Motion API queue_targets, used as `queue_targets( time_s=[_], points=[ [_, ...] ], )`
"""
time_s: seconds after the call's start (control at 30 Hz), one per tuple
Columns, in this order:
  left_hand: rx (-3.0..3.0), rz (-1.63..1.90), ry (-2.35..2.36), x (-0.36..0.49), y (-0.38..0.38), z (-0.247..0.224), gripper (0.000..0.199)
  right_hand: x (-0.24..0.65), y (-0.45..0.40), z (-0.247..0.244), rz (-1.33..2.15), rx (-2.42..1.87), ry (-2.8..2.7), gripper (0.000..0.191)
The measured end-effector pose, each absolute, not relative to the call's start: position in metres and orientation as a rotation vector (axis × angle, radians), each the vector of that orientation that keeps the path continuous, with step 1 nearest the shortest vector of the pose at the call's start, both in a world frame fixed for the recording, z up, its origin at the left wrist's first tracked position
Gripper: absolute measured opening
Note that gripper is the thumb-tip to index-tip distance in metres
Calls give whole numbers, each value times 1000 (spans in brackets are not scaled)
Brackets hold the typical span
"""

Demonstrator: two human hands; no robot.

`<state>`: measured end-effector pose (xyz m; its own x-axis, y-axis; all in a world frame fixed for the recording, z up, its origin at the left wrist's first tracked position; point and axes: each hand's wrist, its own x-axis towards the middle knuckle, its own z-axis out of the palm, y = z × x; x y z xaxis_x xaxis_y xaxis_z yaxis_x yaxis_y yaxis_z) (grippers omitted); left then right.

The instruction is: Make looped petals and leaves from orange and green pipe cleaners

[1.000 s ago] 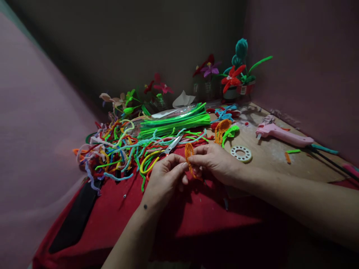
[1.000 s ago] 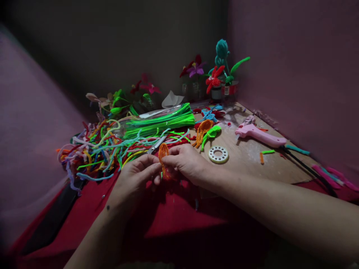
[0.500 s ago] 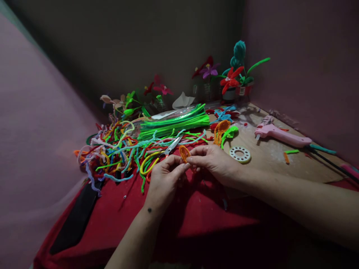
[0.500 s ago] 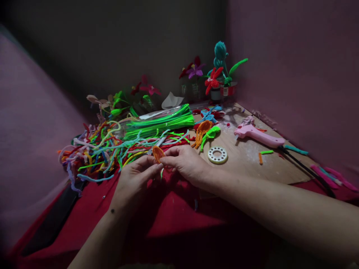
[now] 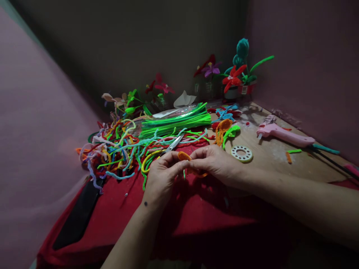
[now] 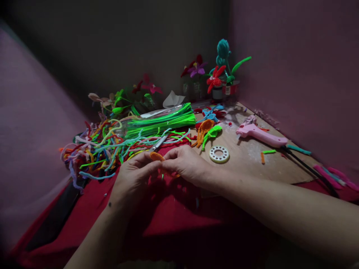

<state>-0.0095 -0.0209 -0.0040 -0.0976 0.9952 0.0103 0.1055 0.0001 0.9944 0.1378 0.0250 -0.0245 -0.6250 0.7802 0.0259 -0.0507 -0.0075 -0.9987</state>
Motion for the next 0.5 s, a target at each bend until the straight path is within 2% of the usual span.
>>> queue_targets(
  time_s=[0.5],
  points=[
    [1102,1192,1296,-3,-21,-7,17,133,23,-18,1433,-954,-1687,3]
  ],
)
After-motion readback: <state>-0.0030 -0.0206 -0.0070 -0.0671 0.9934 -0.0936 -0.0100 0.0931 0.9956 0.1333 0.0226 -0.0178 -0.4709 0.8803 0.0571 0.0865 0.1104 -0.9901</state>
